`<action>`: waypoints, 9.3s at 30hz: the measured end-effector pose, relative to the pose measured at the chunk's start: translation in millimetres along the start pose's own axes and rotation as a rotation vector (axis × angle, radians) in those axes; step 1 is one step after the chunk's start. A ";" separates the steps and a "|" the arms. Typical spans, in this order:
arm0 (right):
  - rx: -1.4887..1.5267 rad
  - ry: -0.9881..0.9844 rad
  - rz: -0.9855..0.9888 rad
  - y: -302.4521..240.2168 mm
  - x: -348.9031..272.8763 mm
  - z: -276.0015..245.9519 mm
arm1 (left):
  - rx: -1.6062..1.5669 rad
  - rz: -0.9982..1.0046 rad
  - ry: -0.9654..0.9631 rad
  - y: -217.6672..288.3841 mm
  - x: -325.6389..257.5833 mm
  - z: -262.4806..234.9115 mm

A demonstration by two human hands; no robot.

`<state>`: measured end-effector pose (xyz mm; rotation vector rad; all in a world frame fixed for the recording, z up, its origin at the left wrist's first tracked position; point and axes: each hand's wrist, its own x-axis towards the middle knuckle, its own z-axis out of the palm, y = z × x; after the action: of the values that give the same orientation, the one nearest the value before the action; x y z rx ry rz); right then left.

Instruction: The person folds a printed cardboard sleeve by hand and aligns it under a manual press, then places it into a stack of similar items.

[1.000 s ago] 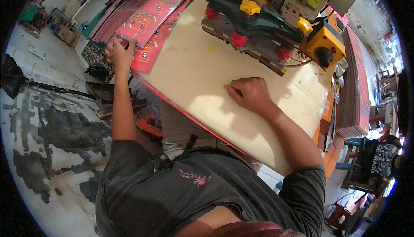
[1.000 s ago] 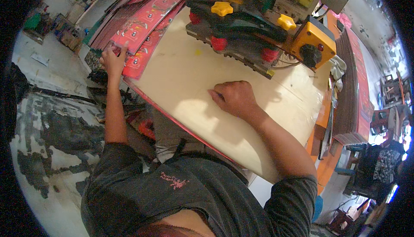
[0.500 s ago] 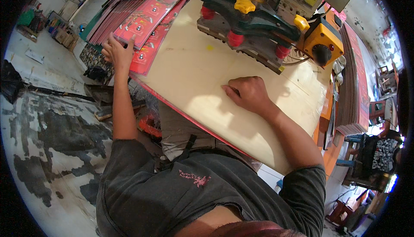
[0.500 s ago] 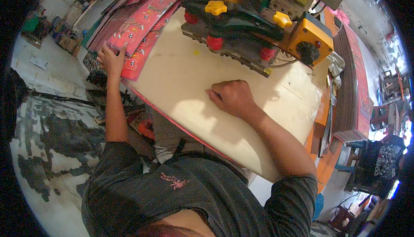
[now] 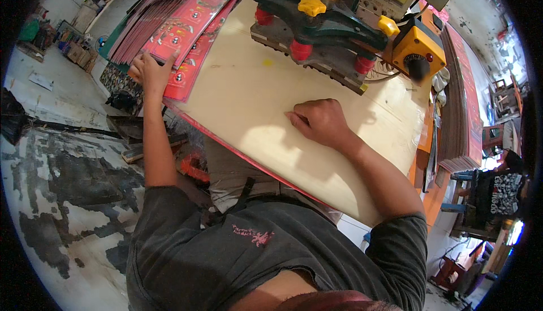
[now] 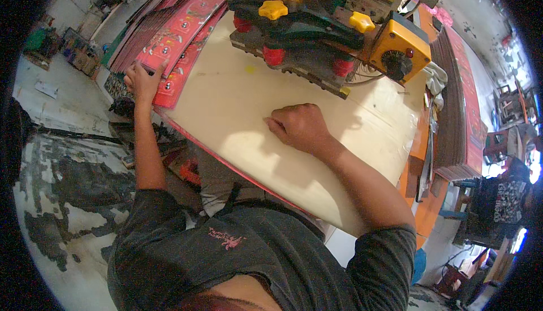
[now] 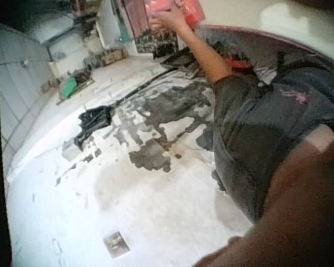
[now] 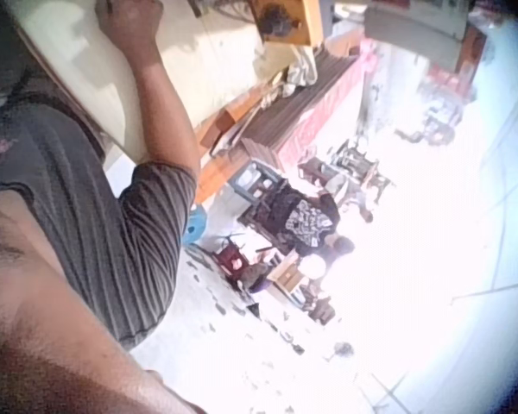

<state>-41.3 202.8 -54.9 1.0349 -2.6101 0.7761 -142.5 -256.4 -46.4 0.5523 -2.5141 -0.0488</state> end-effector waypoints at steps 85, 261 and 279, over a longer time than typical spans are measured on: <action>-0.011 -0.065 0.021 -1.7 1.4 1.2 | -2.093 -0.565 0.294 -160.4 -150.8 29.5; 0.515 1.312 0.693 5.4 -165.2 -107.5 | -1.734 -0.337 0.003 73.9 -93.5 0.2; 0.504 1.328 0.741 1.7 -161.5 -109.6 | -1.687 -0.262 0.045 83.2 -96.0 -9.4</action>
<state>76.4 356.0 -27.1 -0.4510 -1.5115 1.5718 -96.0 -141.5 -75.7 0.0929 -1.4818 -1.9089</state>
